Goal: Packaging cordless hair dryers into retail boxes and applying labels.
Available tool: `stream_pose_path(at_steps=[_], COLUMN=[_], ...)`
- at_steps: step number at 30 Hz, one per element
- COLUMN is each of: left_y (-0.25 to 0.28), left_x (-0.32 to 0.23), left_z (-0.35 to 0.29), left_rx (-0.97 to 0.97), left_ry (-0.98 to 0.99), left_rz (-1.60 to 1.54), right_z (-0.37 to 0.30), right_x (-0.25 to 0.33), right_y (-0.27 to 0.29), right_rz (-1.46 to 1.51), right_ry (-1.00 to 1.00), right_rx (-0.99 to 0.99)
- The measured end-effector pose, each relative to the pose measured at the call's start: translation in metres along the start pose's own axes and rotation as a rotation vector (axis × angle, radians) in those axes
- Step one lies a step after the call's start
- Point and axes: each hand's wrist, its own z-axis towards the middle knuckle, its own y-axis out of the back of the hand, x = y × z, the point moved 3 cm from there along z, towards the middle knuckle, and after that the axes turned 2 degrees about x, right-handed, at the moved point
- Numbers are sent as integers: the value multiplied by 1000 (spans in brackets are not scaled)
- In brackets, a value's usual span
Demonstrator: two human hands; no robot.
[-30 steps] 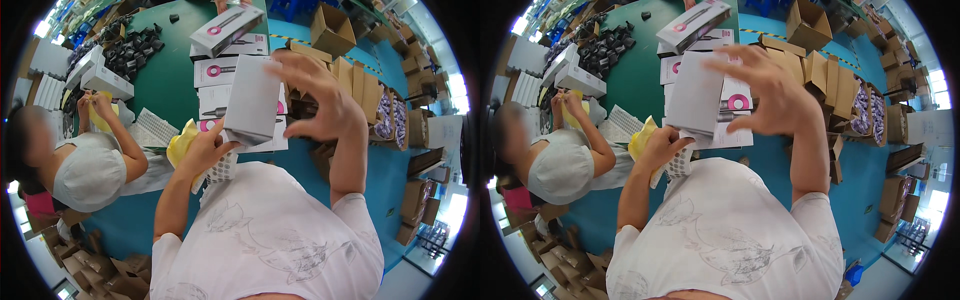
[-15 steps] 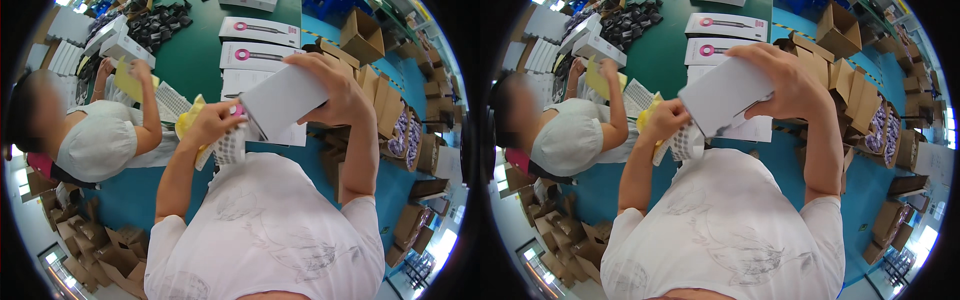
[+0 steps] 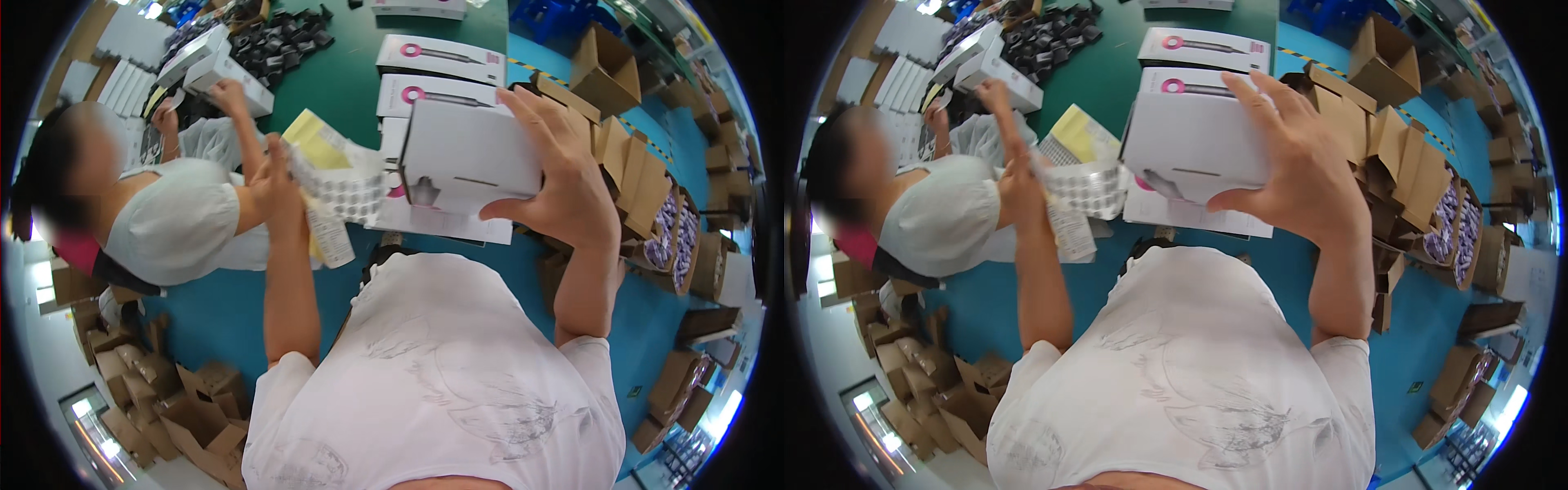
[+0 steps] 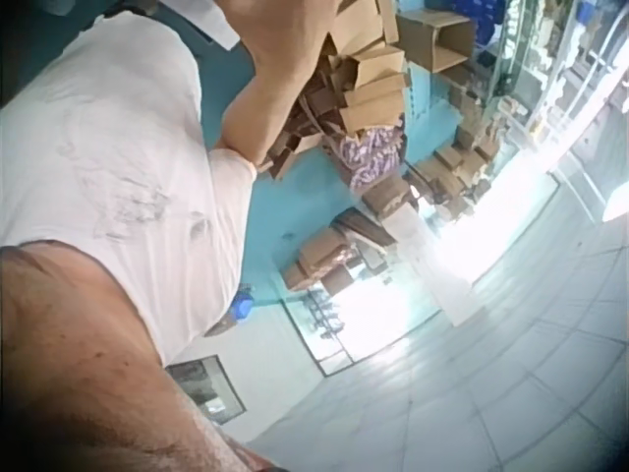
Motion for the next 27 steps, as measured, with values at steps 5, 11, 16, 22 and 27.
stream_pose_path(at_steps=[5, 11, 16, 22, 27], left_y=[46, 36, 25, 43, 135], left_x=[-4, -41, -53, -37, -31], left_z=[11, -32, -49, -60, -27], left_rx=[140, -269, -501, -443, -417], left_ry=[-59, -77, -95, -238, -449], left_rz=[-563, -361, -262, -305, -659], right_z=[-9, -46, -11, -5, -19], right_x=[16, 93, 113, 131, 124], right_y=[10, 1, -147, -180, -191], right_rz=[-62, 524, 1238, 1660, 1829], right_ry=[45, 271, -325, -686, -559], right_rx=[-173, -214, 401, 260, 252])
